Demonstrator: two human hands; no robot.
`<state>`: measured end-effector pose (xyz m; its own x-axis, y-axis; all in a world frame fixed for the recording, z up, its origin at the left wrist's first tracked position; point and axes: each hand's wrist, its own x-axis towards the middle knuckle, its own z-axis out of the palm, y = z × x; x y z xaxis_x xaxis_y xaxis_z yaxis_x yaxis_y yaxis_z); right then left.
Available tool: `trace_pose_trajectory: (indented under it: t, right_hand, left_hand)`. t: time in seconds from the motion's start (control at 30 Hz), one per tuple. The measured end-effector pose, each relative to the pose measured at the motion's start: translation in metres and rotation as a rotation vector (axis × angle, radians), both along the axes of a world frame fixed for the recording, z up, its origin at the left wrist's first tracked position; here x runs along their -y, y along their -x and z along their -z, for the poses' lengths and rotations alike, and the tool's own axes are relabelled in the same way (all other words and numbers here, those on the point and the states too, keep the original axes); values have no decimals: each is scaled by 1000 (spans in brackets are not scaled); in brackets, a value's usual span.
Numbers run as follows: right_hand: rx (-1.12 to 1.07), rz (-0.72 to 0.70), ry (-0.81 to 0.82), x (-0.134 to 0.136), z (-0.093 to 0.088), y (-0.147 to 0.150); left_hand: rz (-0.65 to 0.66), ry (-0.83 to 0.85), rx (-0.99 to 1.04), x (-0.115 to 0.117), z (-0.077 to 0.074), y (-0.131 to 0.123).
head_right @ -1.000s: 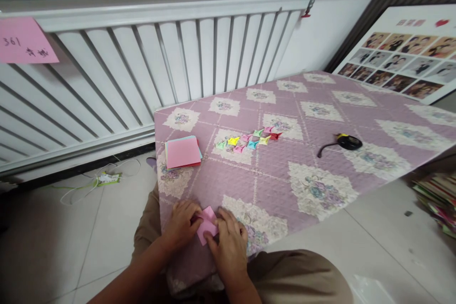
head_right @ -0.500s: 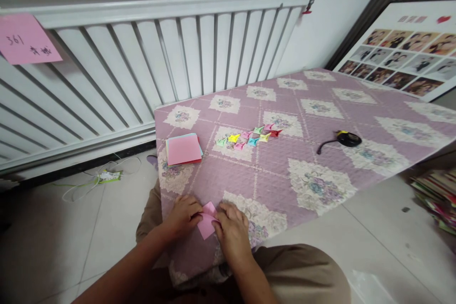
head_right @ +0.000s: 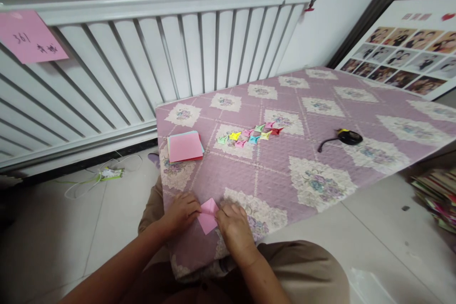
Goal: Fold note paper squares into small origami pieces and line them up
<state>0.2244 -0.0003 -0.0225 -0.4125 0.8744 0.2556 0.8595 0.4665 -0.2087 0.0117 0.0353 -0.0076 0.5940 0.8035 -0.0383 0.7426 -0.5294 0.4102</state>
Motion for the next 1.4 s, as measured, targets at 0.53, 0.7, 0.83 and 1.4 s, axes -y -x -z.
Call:
trace_pose_trajectory:
  t: [0.53,0.7,0.83,1.4]
  right_hand:
    - [-13,-126,45,2,2,-8]
    - [-27,-118,74,3,4,-9]
    - [-18,-98,42,2,7,-9]
    - [29,-93,74,-1,5,-9]
  left_hand:
    - [114,-226,-32,10,17,12]
    - [79,-185,-4,9,16,11]
    - [81,-181,2,9,15,11]
    - [120,-260,-28,11,15,13]
